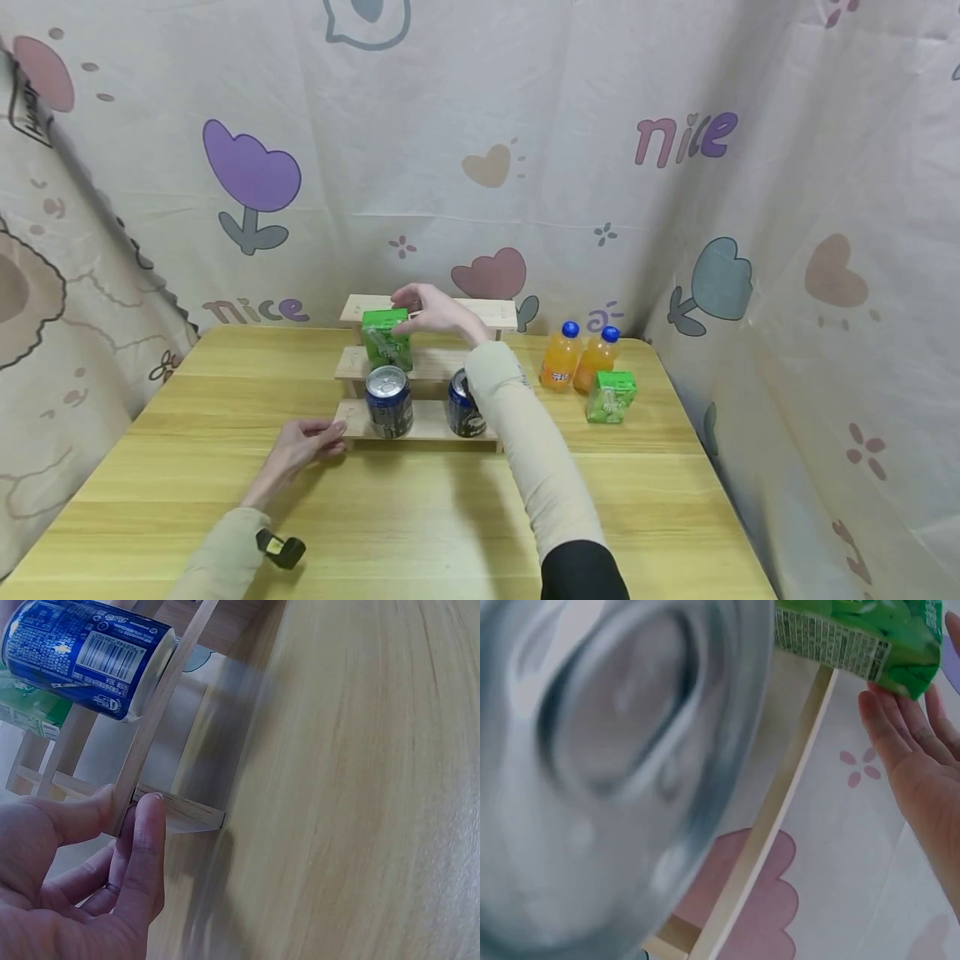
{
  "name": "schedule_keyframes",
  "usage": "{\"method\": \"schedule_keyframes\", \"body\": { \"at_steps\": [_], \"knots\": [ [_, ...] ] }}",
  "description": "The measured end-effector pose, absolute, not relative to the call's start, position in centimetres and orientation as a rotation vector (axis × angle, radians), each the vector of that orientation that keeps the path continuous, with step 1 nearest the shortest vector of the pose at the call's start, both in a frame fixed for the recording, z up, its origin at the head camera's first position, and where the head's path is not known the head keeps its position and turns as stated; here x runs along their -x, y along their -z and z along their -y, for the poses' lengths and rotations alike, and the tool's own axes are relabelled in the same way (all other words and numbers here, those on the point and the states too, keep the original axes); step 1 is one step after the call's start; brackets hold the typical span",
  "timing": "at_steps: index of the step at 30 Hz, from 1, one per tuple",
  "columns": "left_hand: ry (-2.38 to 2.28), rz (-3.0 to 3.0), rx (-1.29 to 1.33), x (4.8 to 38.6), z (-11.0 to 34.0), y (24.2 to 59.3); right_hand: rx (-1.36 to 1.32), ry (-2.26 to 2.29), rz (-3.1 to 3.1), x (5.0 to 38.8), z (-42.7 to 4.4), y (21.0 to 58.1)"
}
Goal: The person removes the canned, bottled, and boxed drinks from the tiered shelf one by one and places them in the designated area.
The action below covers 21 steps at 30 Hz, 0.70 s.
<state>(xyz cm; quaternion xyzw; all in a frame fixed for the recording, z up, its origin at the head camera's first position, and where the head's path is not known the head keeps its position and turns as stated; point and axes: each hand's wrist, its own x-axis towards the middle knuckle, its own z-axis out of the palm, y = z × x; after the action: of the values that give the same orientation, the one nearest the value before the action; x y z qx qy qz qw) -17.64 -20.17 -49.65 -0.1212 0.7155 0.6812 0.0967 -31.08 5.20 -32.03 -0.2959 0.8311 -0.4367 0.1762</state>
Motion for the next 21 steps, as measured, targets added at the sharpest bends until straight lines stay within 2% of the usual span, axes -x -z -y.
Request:
{"method": "schedule_keyframes", "body": {
  "at_steps": [21],
  "knots": [
    [-2.007, -2.111, 0.368, 17.7, 20.1, 49.7, 0.654, 1.348, -2.323, 30.4, -4.4, 33.2]
  ]
}}
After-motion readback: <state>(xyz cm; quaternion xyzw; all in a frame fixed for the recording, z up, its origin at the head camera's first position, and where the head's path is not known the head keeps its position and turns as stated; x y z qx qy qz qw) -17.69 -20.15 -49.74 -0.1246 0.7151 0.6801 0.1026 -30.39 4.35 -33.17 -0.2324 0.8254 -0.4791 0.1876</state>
